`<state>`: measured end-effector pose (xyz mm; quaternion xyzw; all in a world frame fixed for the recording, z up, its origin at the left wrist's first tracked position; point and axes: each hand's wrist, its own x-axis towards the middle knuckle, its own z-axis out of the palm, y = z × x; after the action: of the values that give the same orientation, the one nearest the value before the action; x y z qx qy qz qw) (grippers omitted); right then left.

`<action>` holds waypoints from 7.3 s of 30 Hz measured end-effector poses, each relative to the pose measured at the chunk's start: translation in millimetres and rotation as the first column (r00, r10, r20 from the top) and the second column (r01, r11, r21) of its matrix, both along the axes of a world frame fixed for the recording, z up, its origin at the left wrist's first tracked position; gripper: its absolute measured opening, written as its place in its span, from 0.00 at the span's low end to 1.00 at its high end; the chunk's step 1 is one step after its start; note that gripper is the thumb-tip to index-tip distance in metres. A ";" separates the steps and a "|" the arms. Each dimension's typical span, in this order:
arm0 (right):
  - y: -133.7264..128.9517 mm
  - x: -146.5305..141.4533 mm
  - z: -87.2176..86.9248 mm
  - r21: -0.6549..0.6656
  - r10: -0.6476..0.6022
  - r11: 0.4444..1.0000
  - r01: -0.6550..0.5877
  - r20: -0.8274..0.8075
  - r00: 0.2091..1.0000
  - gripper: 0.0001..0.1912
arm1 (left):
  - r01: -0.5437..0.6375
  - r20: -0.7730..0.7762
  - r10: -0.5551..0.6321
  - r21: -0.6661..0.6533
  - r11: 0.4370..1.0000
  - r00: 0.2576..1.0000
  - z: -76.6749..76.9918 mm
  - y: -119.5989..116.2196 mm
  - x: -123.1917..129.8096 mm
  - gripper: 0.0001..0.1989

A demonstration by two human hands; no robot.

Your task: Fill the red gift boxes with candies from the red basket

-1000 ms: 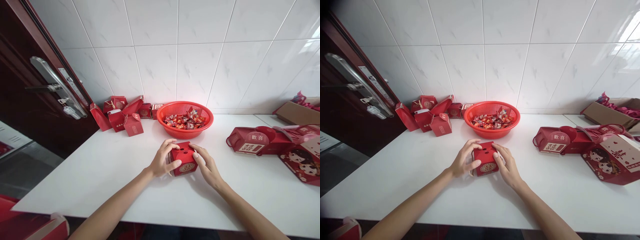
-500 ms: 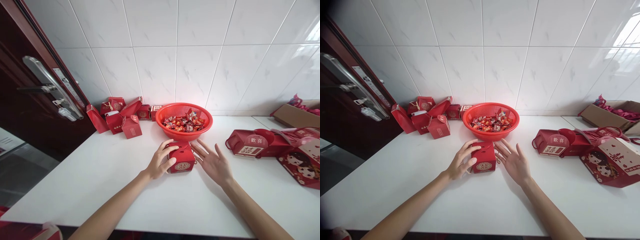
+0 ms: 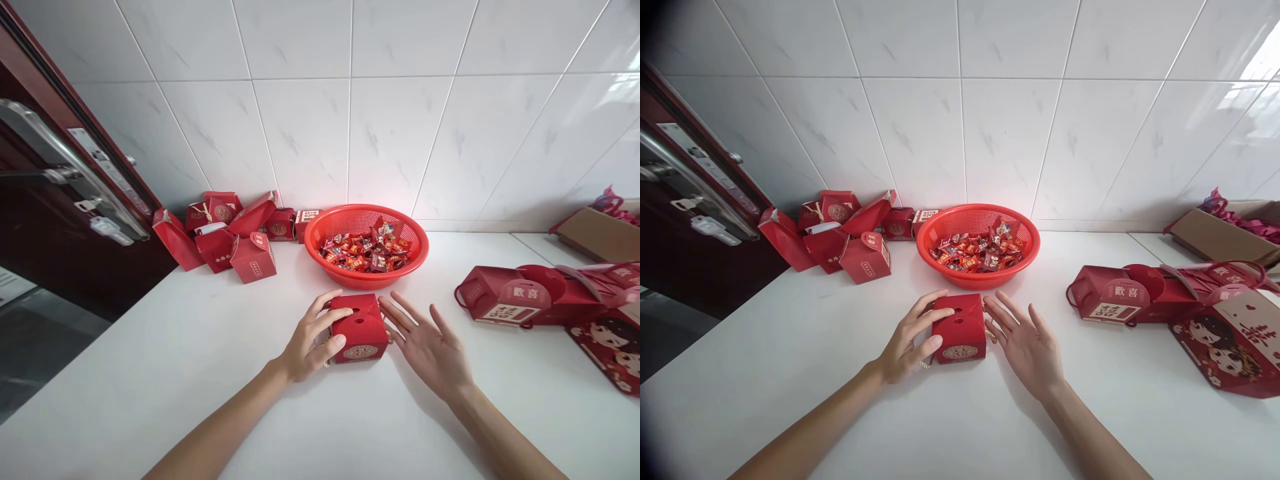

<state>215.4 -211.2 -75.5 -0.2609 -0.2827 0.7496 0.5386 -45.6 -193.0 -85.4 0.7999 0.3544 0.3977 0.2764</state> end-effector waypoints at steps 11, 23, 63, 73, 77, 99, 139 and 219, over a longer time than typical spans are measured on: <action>-4.0 -12.2 -11.6 0.126 -0.071 0.991 0.034 0.295 0.953 0.27 | 0.002 0.042 -0.003 0.012 1.000 0.999 -1.0 -0.4 2.5 0.20; -7.8 -17.9 -11.1 0.289 -0.106 0.956 -0.049 0.496 0.862 0.30 | 0.014 0.076 -0.011 -0.041 0.999 0.997 -1.2 -1.6 7.1 0.21; 10.8 33.7 -7.7 0.416 -0.406 0.899 0.135 0.680 0.611 0.24 | 0.184 0.227 -0.127 -0.248 0.951 0.966 38.9 30.2 13.1 0.27; 4.4 22.5 -4.1 0.410 -0.251 0.912 -0.021 0.596 0.763 0.27 | 0.149 0.272 -0.055 -0.337 0.930 0.961 47.7 26.3 18.3 0.24; -4.1 12.3 1.9 0.405 -0.137 0.902 -0.151 0.600 0.788 0.28 | 0.120 0.259 -0.042 -0.294 0.948 0.965 44.3 26.8 19.3 0.25; -12.2 3.1 -5.3 0.634 -0.534 0.750 -0.189 0.749 0.391 0.23 | 0.127 0.009 -0.130 0.147 0.981 0.991 -4.9 16.5 23.5 0.23; -100.4 0.7 7.0 0.974 -0.969 0.225 0.017 0.221 0.111 0.20 | 0.441 -0.237 -0.454 -0.110 0.891 0.859 -7.5 -5.0 333.4 0.20; -16.7 3.9 2.8 0.857 -0.747 0.289 -0.427 0.481 0.458 0.13 | -0.111 -0.245 0.032 -0.316 0.942 0.969 83.5 -5.5 43.2 0.21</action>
<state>219.3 -227.9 -72.7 -0.2637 -0.8512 0.1033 0.4418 -2.4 -198.5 -1.9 0.7711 0.4749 0.2450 0.3463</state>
